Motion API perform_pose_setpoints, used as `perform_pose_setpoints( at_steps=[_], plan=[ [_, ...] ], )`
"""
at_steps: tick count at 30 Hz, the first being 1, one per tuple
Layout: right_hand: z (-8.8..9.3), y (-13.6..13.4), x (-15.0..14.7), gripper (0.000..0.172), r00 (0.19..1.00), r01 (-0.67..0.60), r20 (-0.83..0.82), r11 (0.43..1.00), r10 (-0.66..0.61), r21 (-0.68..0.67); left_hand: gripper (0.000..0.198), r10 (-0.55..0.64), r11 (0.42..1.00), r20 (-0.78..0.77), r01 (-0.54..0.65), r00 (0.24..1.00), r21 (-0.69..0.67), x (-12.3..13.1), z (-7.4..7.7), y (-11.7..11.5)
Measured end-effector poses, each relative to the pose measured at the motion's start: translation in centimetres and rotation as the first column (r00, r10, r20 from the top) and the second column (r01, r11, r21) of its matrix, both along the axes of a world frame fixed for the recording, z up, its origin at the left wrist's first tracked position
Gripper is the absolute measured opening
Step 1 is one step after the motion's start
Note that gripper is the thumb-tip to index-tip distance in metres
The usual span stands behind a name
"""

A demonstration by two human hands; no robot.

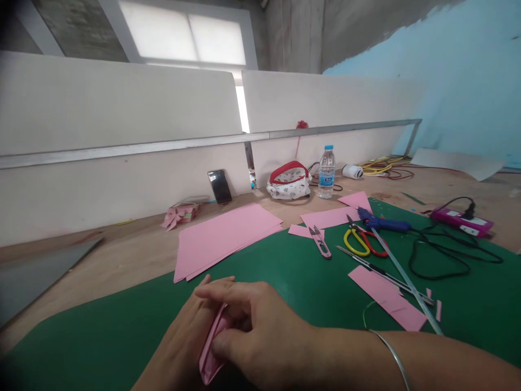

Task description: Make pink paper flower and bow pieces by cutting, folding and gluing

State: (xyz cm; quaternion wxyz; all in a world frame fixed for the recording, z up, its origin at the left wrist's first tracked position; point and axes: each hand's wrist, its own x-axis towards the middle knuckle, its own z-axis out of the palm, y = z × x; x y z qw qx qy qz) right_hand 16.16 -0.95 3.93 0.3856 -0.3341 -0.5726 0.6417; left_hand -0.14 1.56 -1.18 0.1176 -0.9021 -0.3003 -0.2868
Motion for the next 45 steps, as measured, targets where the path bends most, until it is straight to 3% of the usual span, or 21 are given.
perform_pose_setpoints(
  at_steps=[4, 9, 11, 14, 20, 24, 26, 27, 29, 30, 31, 33, 35, 38, 40, 43, 45],
  plan=[
    [-0.1, 0.0, 0.0, 0.063, 0.993, -0.07, 0.093, 0.997, 0.072, -0.022, 0.039, 0.045, 0.998, -0.014, -0.046, 0.999, -0.032, -0.2, 0.0, 0.1],
    [-0.3, -0.2, 0.0, 0.067, 0.998, -0.024, 0.054, 0.996, 0.019, 0.084, 0.042, -0.034, 0.987, 0.037, 0.028, 0.999, 0.156, 0.0, -0.4, 0.3],
    [0.0, -0.4, 0.2, 0.068, 0.989, -0.054, 0.145, 0.989, 0.033, 0.141, 0.043, -0.019, 0.985, 0.055, 0.01, 0.998, 0.172, 0.1, -0.4, 0.3],
    [0.6, -0.5, 0.6, 0.058, 0.95, -0.103, 0.31, 0.967, 0.026, 0.234, 0.041, 0.007, 0.991, 0.11, -0.021, 0.994, 0.13, 0.4, 0.0, 0.0],
    [1.1, -0.4, 0.7, 0.046, 0.929, -0.078, 0.366, 0.947, -0.044, 0.312, 0.037, -0.006, 1.0, 0.174, 0.005, 0.985, 0.002, 0.7, -0.1, -0.3],
    [1.3, -0.6, 1.0, 0.045, 0.889, -0.103, 0.442, 0.885, -0.122, 0.454, 0.033, 0.05, 0.974, 0.274, 0.014, 0.96, -0.226, 0.3, 0.5, 0.3],
    [1.3, -0.4, 1.4, 0.046, 0.881, -0.024, 0.392, 0.804, -0.264, 0.594, 0.032, 0.109, 0.905, 0.348, 0.052, 0.931, -0.423, -0.1, 1.3, 0.8],
    [1.2, -0.2, 1.6, 0.043, 0.874, 0.024, 0.343, 0.737, -0.343, 0.676, 0.03, 0.14, 0.852, 0.404, 0.098, 0.904, -0.515, -0.3, 1.8, 1.0],
    [1.1, 0.5, 2.1, 0.028, 0.858, 0.086, 0.245, 0.597, -0.451, 0.798, 0.029, 0.228, 0.714, 0.546, 0.243, 0.806, -0.657, -0.6, 2.9, 1.3],
    [1.0, 0.9, 2.2, 0.022, 0.858, 0.092, 0.22, 0.559, -0.465, 0.824, 0.029, 0.292, 0.624, 0.616, 0.342, 0.732, -0.703, -0.7, 3.4, 1.4],
    [0.9, 1.4, 2.4, 0.018, 0.864, 0.089, 0.211, 0.551, -0.458, 0.83, 0.028, 0.373, 0.516, 0.669, 0.456, 0.643, -0.725, -0.7, 3.9, 1.4],
    [0.7, 2.0, 2.5, 0.016, 0.883, 0.096, 0.208, 0.597, -0.42, 0.797, 0.03, 0.548, 0.292, 0.697, 0.674, 0.463, -0.678, -0.7, 4.6, 1.2],
    [0.5, 2.2, 2.5, 0.012, 0.897, 0.131, 0.192, 0.653, -0.399, 0.746, 0.034, 0.662, 0.138, 0.662, 0.811, 0.351, -0.568, -0.5, 4.8, 0.9],
    [0.5, 2.0, 2.5, 0.008, 0.899, 0.162, 0.185, 0.695, -0.397, 0.701, 0.05, 0.734, 0.048, 0.615, 0.881, 0.289, -0.471, -0.4, 4.7, 0.7],
    [0.7, 1.9, 2.5, 0.01, 0.883, 0.163, 0.229, 0.724, -0.41, 0.67, 0.056, 0.767, 0.042, 0.588, 0.895, 0.257, -0.445, -0.5, 4.5, 0.7],
    [1.0, 2.1, 2.6, 0.037, 0.819, 0.189, 0.366, 0.81, -0.442, 0.555, 0.059, 0.811, 0.052, 0.537, 0.884, 0.234, -0.464, -0.6, 4.4, 0.8],
    [1.0, 2.5, 2.5, 0.042, 0.796, 0.225, 0.397, 0.833, -0.456, 0.506, 0.056, 0.829, 0.053, 0.511, 0.878, 0.227, -0.477, -0.5, 4.4, 0.8]
  ],
)
